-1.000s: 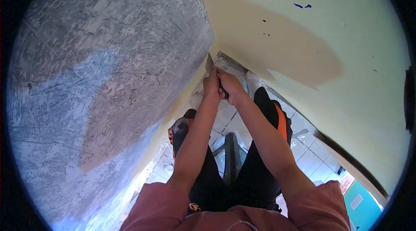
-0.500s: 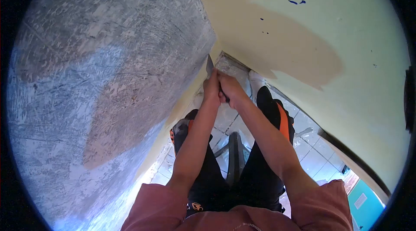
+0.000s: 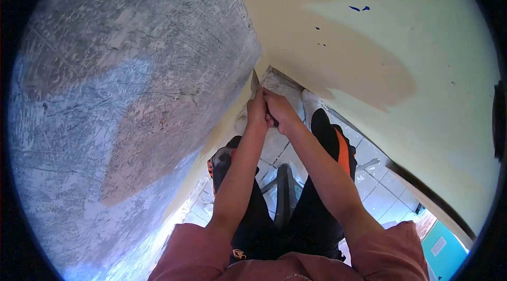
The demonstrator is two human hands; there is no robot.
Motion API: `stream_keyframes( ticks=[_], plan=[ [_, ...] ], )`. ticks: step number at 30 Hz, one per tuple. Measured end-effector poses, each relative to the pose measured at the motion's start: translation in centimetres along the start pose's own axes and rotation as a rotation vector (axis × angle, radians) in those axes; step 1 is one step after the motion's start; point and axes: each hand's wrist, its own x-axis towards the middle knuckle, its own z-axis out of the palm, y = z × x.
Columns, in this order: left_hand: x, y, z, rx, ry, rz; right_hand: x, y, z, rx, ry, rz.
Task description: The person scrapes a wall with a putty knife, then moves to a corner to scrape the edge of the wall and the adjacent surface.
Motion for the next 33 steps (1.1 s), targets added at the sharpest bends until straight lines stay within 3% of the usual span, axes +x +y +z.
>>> stream_keyframes(
  ticks=[4, 6, 13, 22, 27, 31, 33],
  plan=[
    [-0.3, -0.6, -0.1, -0.047, -0.045, 0.003, -0.8, 0.2, -0.4, -0.009, 0.0, -0.002],
    [0.2, -0.9, 1.2, -0.062, 0.032, -0.02, -0.8, -0.6, -1.2, -0.03, -0.018, 0.008],
    [1.0, -1.0, -0.7, -0.133, -0.062, -0.066, 0.1, 0.5, 0.0, 0.033, 0.011, -0.024],
    [-0.1, 0.1, 0.0, -0.013, 0.035, 0.005, -0.7, -0.4, 0.1, 0.01, -0.004, 0.003],
    [1.0, 0.4, 0.8, -0.032, -0.002, -0.012, 2.0, -0.1, -0.3, -0.008, 0.035, -0.022],
    [0.7, -0.7, -0.2, -0.055, 0.052, 0.0, -0.4, -0.1, 0.0, -0.005, -0.017, -0.023],
    [1.1, -1.5, -0.5, -0.136, -0.023, 0.038, -1.0, -0.4, 0.3, -0.042, 0.03, -0.015]
  ],
)
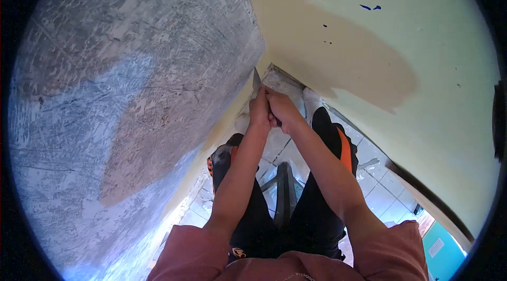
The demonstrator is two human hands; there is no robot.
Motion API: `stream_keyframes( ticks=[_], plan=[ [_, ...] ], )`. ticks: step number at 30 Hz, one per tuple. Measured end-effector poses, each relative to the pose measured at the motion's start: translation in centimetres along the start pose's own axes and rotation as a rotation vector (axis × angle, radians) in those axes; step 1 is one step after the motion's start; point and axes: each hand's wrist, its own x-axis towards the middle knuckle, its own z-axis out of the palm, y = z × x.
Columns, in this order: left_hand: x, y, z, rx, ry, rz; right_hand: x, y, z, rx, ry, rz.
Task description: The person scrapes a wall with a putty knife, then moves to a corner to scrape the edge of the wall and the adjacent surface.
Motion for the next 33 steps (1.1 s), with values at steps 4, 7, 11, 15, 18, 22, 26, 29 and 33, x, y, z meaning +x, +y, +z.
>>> stream_keyframes(
  ticks=[4, 7, 11, 15, 18, 22, 26, 29, 33],
  plan=[
    [1.8, 0.5, 0.5, 0.047, -0.073, -0.054, 2.7, 0.4, -0.5, 0.042, -0.014, -0.001],
    [-0.3, 0.9, 0.1, 0.031, -0.017, -0.032, 1.2, 0.6, 0.0, 0.054, -0.012, 0.006],
    [1.3, 0.6, 0.3, 0.044, -0.023, -0.084, 2.6, 0.7, -0.4, 0.039, -0.019, 0.007],
    [-0.3, 1.4, 0.8, 0.045, -0.01, -0.056, 2.1, 0.6, -0.2, 0.016, 0.025, -0.002],
    [-1.8, 1.4, 0.4, 0.047, 0.021, -0.03, -0.5, -0.4, 0.1, 0.031, -0.034, 0.027],
    [0.1, 1.2, 1.1, 0.043, -0.002, -0.057, 2.3, 0.3, -0.5, 0.031, 0.017, 0.053],
    [-1.6, 1.8, 1.1, 0.123, 0.09, -0.136, 0.4, -0.4, -0.2, 0.038, -0.002, 0.057],
    [-1.0, 1.9, 0.8, 0.094, 0.071, -0.135, 1.8, 0.4, -0.2, 0.015, -0.026, 0.056],
    [-0.9, 1.8, 1.2, 0.118, 0.051, -0.139, 1.8, 0.4, -0.7, 0.051, -0.055, 0.041]
  ],
)
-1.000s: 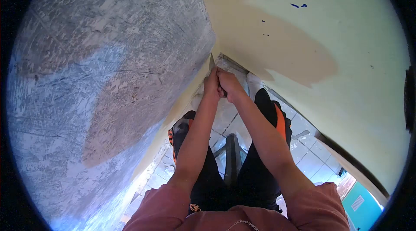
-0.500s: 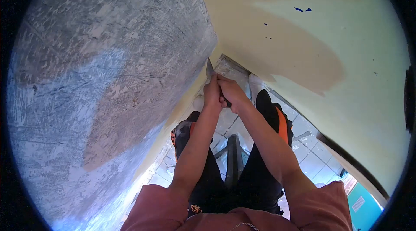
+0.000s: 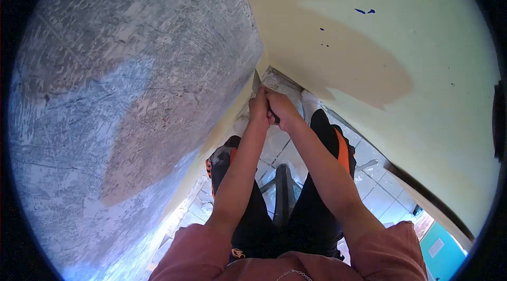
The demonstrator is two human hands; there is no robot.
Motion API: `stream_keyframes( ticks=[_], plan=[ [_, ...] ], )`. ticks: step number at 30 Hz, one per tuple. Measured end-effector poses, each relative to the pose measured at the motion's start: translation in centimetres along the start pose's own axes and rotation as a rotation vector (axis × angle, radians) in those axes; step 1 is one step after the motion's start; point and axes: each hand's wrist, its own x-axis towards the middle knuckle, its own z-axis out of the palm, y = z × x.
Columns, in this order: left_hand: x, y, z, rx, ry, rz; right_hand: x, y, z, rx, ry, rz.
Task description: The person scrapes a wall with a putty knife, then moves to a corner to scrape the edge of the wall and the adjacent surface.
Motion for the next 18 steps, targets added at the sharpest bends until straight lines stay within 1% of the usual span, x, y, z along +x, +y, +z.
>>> stream_keyframes(
  ticks=[3, 4, 6, 7, 9, 12, 15, 18],
  plan=[
    [-1.1, -0.2, -0.3, -0.03, 0.0, 0.054, -1.2, 0.0, 0.5, -0.014, 0.002, -0.058],
    [-0.9, -0.1, -0.4, -0.032, 0.007, 0.056, -1.2, -0.1, 0.6, -0.014, -0.005, -0.054],
    [-0.7, -0.4, -0.6, -0.014, -0.061, 0.042, -1.4, 0.0, 0.4, 0.011, 0.012, -0.014],
    [0.1, -0.5, -0.5, -0.014, -0.067, 0.042, -0.7, 0.1, 0.3, 0.009, 0.017, -0.017],
    [1.5, -0.2, -0.1, -0.047, -0.091, 0.102, 0.8, 0.0, 0.6, 0.012, 0.074, -0.029],
    [0.7, -0.6, -0.6, -0.059, -0.052, 0.134, -0.3, 0.1, 0.8, -0.023, 0.055, -0.064],
    [-0.4, -0.1, -0.6, -0.035, -0.066, 0.086, -0.7, 0.3, 0.8, -0.008, 0.053, -0.07],
    [1.4, 0.6, 0.0, 0.001, -0.043, 0.046, 1.1, -0.3, 1.0, 0.051, 0.084, -0.052]
  ],
)
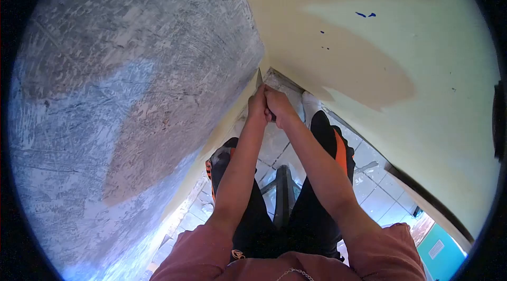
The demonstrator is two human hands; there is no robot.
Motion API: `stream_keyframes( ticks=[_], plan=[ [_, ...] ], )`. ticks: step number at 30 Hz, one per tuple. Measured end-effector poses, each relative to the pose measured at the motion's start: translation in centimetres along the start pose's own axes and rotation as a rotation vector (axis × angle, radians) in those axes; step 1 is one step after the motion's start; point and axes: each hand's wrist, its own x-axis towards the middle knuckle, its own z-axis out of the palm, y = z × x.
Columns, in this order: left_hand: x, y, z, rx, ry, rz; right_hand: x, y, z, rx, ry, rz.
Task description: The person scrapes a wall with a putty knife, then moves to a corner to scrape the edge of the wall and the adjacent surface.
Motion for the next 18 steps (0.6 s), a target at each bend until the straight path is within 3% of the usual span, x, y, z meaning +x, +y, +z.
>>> stream_keyframes(
  ticks=[6, 15, 18],
  plan=[
    [-0.5, -1.4, -0.7, -0.03, -0.011, 0.08, -1.9, -0.1, -0.5, -0.062, -0.054, 0.02],
    [-1.3, -0.8, -0.7, -0.02, -0.032, 0.068, -2.0, 0.0, -0.4, -0.037, -0.037, 0.011],
    [1.3, -0.7, -0.4, 0.004, -0.042, -0.009, 0.8, 0.6, -0.4, -0.039, 0.004, -0.036]
  ],
)
